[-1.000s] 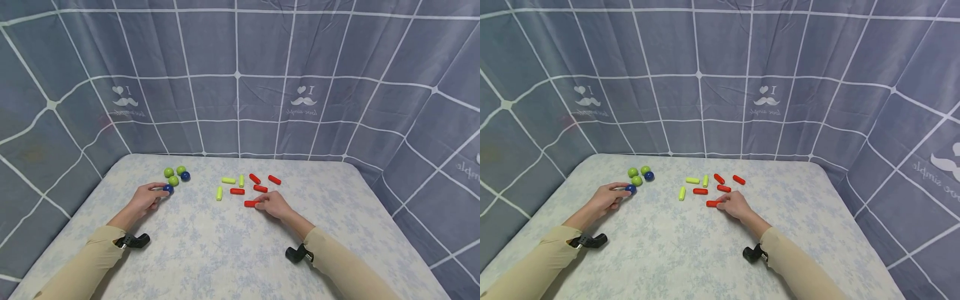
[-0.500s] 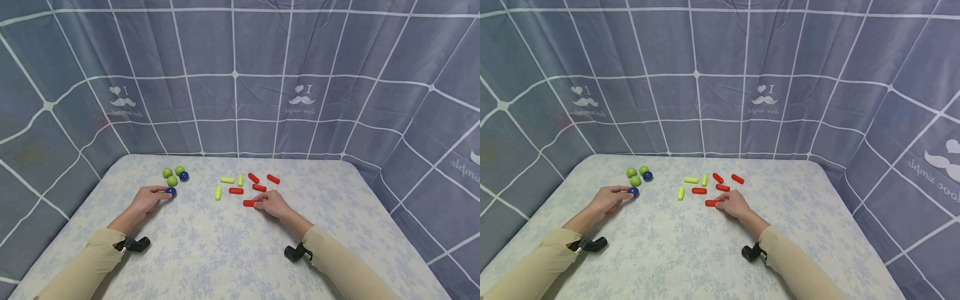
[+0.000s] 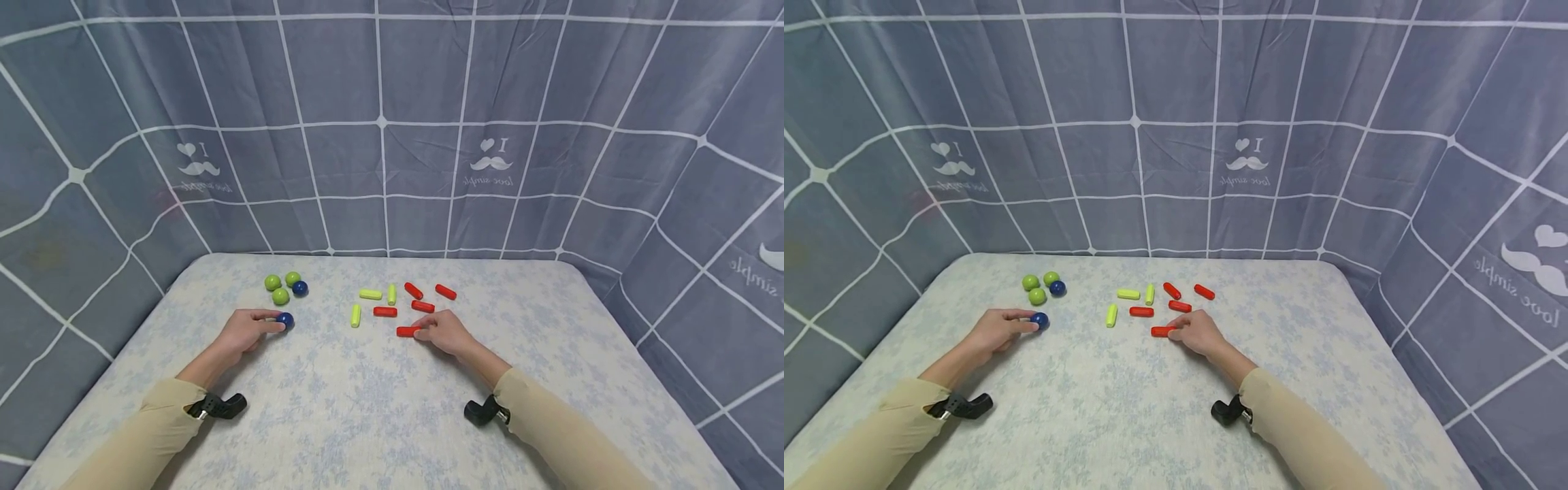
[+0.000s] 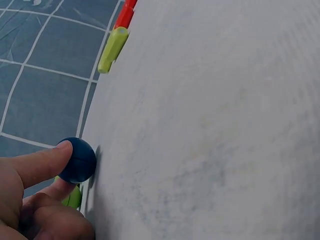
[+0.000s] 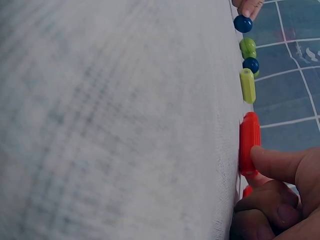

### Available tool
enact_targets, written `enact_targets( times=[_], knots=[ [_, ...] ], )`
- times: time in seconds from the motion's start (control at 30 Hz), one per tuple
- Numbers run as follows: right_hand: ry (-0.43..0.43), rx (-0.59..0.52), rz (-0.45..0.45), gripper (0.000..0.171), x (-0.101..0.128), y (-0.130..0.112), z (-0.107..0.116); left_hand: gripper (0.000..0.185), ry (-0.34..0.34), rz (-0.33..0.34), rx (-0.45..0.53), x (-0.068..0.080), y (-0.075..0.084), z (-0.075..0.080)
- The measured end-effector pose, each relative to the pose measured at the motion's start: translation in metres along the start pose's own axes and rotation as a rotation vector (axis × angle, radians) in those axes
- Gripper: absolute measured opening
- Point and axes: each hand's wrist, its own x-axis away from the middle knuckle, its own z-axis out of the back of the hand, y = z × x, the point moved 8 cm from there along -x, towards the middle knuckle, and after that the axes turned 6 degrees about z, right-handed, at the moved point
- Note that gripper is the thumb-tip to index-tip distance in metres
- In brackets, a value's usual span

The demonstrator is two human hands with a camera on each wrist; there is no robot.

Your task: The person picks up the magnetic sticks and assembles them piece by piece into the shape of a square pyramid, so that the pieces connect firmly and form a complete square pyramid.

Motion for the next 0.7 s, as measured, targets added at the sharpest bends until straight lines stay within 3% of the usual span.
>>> enact_targets(
  times=[0.7],
  knots=[
    [-0.013,0.002,-0.005,0.015,-0.003,0.000,-0.001,0.048,-0.107,-0.042,0.067,0.011,0.014,-0.036]
  ],
)
